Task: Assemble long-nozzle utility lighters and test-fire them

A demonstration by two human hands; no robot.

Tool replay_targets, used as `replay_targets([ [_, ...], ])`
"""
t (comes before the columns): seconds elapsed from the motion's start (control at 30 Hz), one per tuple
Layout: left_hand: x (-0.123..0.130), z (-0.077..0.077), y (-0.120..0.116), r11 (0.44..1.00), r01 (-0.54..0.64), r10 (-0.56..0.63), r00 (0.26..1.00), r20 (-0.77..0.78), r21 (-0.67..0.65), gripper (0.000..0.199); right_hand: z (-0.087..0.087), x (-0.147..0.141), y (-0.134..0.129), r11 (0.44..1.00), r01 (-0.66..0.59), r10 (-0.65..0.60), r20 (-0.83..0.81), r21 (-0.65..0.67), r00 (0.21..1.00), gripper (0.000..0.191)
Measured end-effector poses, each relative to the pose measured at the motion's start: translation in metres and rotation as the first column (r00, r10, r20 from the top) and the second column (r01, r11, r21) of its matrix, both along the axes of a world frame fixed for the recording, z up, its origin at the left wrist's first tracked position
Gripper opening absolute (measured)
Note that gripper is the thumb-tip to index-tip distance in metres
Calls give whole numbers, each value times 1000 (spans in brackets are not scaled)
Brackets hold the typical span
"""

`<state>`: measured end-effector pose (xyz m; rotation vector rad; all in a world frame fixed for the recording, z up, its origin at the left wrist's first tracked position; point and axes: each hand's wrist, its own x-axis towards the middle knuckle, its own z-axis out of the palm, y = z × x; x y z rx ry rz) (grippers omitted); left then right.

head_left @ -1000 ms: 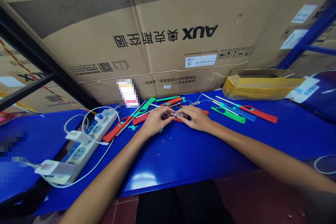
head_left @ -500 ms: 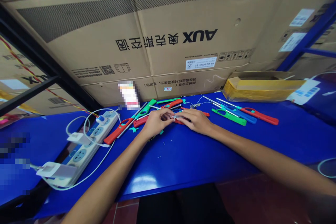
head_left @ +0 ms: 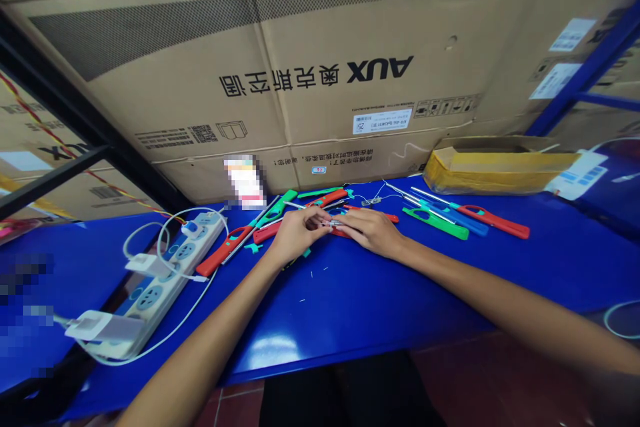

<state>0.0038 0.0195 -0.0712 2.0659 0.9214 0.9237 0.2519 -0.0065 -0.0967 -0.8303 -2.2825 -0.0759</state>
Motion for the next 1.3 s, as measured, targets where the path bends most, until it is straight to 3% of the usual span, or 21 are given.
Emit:
replay_targets([
  [0.2,0,4,-1,1000,-2,3,1000,-15,31,15,-1,0,1,1000,11,-11,-9,-2,1000,27],
  [0.47,-6,4,3,996,78,-77,996,-42,31,14,1,-1,3,1000,2,-2,-67,-3,998,24],
  [0.63,-6,3,4,997,50,-47,998,-52,67,17,1,-2,2,999,-14,11,-84,-32,996,24],
  [0.97,-3,4,1,999,30,-30,1000,9,16,14,2,-2,3,1000,-29,30,-112,6,993,21],
  [1.3,-2,4,0,999,3,-1,999,-38,43,18,2,-2,2,999,-27,25,-89,-17,996,23],
])
